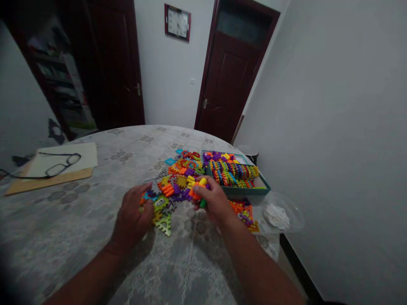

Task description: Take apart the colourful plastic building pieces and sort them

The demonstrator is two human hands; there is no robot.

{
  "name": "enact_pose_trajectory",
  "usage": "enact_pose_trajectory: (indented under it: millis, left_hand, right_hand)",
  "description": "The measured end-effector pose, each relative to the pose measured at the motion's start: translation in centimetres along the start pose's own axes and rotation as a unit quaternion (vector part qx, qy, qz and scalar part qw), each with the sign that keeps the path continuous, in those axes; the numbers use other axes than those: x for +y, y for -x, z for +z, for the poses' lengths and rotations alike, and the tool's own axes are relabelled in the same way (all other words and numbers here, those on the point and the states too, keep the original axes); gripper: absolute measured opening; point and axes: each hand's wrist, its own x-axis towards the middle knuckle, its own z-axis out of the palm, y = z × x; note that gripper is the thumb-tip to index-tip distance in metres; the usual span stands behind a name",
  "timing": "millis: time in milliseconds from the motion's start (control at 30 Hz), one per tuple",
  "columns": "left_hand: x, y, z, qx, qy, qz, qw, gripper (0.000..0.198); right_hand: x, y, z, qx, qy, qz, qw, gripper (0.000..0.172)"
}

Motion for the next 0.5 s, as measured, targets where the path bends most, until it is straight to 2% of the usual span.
enact_pose_trajectory:
  millis: [133,267,400,500]
  left_hand:
    - [-2.0,-0.3,0.3,0.006,-0.053,-0.026,0.998,0.04]
    - [-3.6,0.2,0.9,-0.018,-0.093,-0.035,0.995,0.037]
    - [-4.6,0.6,1.1,-0.031,-0.122,-0.046,0.991,0.036]
    - [-4.9,0.7,1.1,-0.058,-0.125,-0.056,0.989,0.035]
  right_hand:
    - [-5.6,-6.0,-4.9,0.052,0.101,-0.049,0.992,0.045]
    - [-9.6,-13.6,-10.2,0.18,0.213,-0.012,0.96,0.028]
    - [-10.6,-19.2,-14.5,0.227,0.262,0.003,0.938,0.03]
    - [-10.2,-21.8,-16.7,0.24,0.292,-0.048,0.925,0.032]
